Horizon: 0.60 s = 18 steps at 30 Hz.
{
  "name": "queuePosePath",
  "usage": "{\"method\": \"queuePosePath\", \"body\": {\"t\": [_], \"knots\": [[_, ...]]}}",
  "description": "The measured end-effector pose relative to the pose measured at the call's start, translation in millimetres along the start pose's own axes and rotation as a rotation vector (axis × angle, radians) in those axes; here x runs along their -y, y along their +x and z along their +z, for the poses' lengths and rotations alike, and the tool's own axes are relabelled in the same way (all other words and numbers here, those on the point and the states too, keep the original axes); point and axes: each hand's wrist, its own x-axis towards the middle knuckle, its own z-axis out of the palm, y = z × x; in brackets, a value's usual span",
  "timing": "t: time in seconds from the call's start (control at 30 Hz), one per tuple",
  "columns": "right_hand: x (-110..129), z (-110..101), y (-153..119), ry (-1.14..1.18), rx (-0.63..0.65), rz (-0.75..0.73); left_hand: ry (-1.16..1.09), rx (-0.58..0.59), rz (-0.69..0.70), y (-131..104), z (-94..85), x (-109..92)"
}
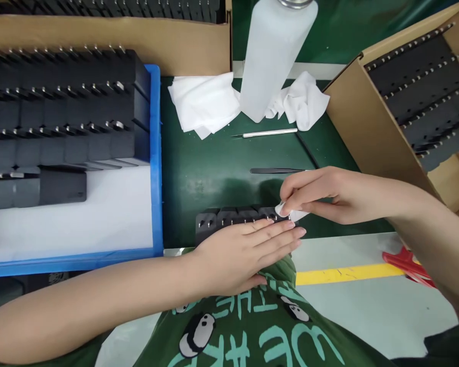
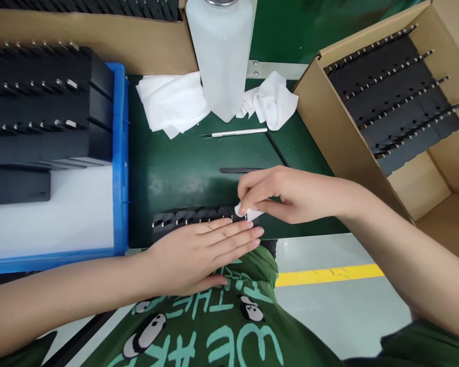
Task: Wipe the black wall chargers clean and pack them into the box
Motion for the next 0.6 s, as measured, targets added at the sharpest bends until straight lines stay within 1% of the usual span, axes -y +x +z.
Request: {"method": "queuePosePath", "body": {"t": [0.13, 0.2, 0.23, 0.27, 0.33, 0.37, 0.4, 0.43, 0.47, 0.53, 0.57, 0.6], "knots": [[0.5, -4.8, -25.5, -0.052, -0.024, 0.108, -0.039, -0.006, 0.013, 2.3, -0.6, 1.3], [6.8, -6.9, -40.7, -0.121, -0.027, 0.160, -0.048, -0.021, 0.021, 3.7, -4.3, 1.4], [12.1, -6.8, -48.6, -0.163, -0.057, 0.168, -0.045, -0.052, 0.035, 3.2, -7.8, 1.2], [18.2, -5.1, -56.4, -0.209, -0.123, 0.163, -0.038, -0.105, 0.052, 1.1, -12.2, 1.0], [29.8, 4.7, -69.4, -0.308, -0.359, 0.133, -0.024, -0.244, 0.054, -9.5, -22.5, 1.0], [33.4, 13.4, -73.7, -0.362, -0.504, 0.123, -0.030, -0.312, 0.011, -18.2, -27.3, 1.6], [34.8, 24.3, -76.2, -0.412, -0.638, 0.130, -0.049, -0.362, -0.064, -28.8, -31.1, 2.7], [33.8, 37.0, -76.6, -0.454, -0.748, 0.152, -0.087, -0.394, -0.176, -40.5, -33.4, 4.1], [30.6, 50.9, -75.3, -0.481, -0.829, 0.179, -0.137, -0.415, -0.307, -52.5, -34.0, 5.7], [20.1, 79.4, -68.4, -0.482, -0.942, 0.223, -0.247, -0.442, -0.550, -73.8, -30.8, 7.8], [14.3, 92.5, -63.8, -0.458, -0.995, 0.235, -0.300, -0.443, -0.638, -81.7, -27.5, 7.9], [8.9, 104.2, -59.1, -0.416, -1.053, 0.237, -0.343, -0.433, -0.692, -87.1, -23.8, 7.2]]}}
